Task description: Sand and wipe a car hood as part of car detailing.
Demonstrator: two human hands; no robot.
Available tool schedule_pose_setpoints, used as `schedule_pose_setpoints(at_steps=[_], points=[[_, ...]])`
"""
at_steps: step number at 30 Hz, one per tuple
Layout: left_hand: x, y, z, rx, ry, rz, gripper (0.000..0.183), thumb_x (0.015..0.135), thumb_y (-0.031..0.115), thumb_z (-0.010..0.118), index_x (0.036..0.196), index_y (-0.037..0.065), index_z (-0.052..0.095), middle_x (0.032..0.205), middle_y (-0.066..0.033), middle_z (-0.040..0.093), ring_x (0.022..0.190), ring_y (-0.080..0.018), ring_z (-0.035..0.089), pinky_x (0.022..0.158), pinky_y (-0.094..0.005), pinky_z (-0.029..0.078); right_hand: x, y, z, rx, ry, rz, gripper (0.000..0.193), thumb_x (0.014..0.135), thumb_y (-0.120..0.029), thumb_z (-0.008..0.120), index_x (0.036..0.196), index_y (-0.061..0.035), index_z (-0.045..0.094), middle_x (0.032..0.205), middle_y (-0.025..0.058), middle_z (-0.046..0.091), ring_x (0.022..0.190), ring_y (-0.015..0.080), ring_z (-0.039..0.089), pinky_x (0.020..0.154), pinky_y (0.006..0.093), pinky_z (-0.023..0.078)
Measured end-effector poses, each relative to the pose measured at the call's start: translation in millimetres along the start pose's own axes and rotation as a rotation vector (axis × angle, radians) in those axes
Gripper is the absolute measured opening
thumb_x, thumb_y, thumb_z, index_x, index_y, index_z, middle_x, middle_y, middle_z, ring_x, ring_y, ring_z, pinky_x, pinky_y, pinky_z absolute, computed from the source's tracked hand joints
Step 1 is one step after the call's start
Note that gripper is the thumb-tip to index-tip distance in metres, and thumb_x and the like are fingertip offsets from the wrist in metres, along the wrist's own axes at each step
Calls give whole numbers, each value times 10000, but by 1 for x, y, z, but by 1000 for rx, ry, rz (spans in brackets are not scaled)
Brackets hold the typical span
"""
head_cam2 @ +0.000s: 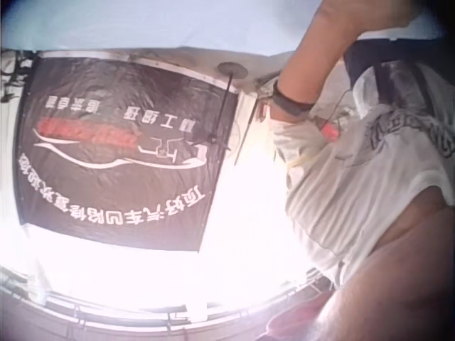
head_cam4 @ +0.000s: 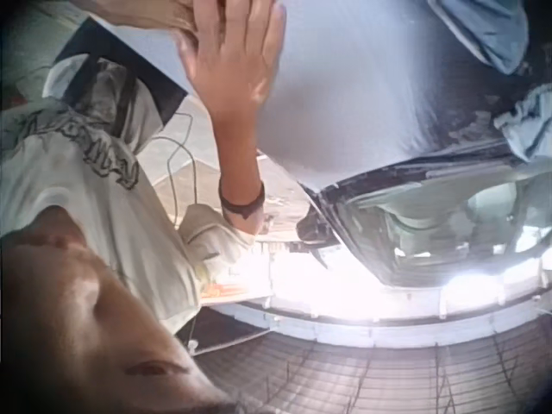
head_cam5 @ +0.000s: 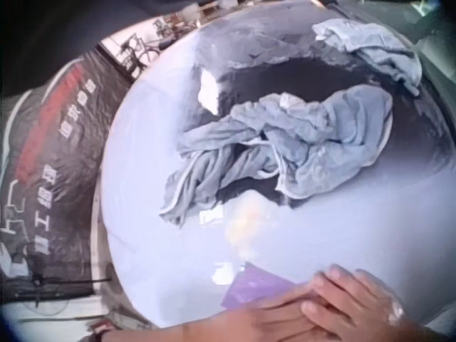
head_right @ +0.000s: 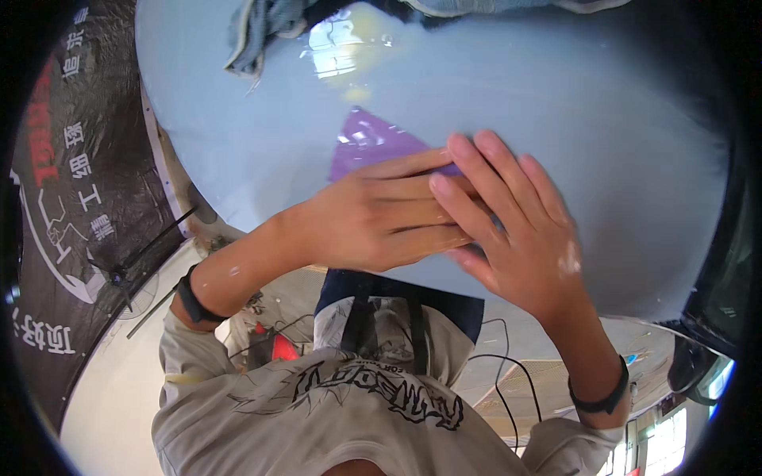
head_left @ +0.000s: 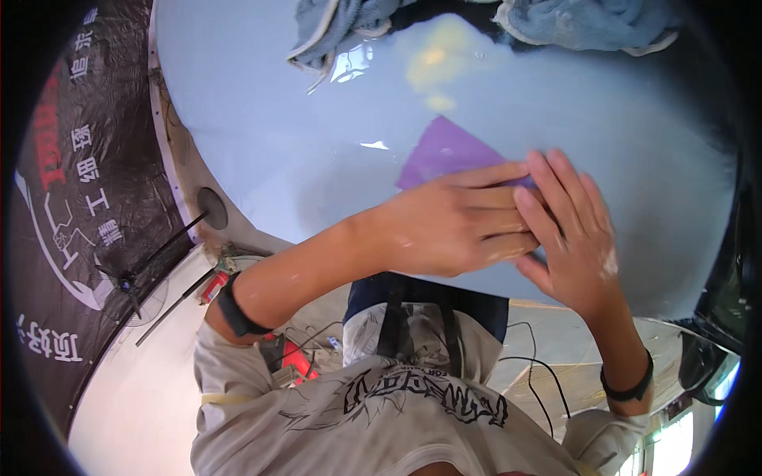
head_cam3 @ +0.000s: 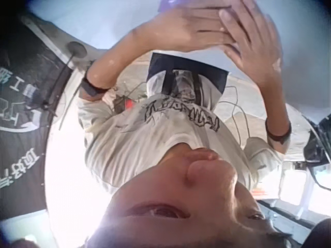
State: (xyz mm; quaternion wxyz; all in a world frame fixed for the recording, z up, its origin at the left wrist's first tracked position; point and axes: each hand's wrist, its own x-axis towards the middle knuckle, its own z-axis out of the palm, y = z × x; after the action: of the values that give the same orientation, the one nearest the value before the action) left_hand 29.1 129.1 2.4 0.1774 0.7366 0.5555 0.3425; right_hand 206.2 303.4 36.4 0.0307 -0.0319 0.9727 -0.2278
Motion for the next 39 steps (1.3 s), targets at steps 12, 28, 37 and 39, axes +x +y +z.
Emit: schedule_pose_setpoints(at_steps=[12,28,37,39], points=[[-29,-19,-39,214,124,-55,553,746,386,886,1169,95,681,1275,-190,712,1252,-373,640,1028,-493,498,-55,0,-5,-174,-40,-56,534,1037,-392,596,1398,-1,554,1429,235,602,1398,448,494,1153,590,359],[11,35,-6,262,182,-513,578,700,207,926,1212,58,704,1353,-192,659,1226,-398,635,981,-467,537,-44,-23,22,-135,70,14,334,1043,-236,547,1348,-175,671,1453,10,645,1366,225,585,1187,447,368],[40,-8,-15,544,31,-316,827,889,689,617,1501,134,571,1559,-197,498,1383,-458,497,1155,-577,361,-87,-25,39,-150,73,22,337,1043,-324,574,1343,-212,677,1457,-4,636,1388,244,557,1196,472,353],[41,-41,-1,604,187,-136,807,882,678,630,1485,144,589,1558,-195,499,1379,-466,498,1148,-581,371,-93,-28,43,-154,64,28,331,1041,-337,584,1335,-221,680,1458,-8,633,1395,245,546,1199,480,346]])
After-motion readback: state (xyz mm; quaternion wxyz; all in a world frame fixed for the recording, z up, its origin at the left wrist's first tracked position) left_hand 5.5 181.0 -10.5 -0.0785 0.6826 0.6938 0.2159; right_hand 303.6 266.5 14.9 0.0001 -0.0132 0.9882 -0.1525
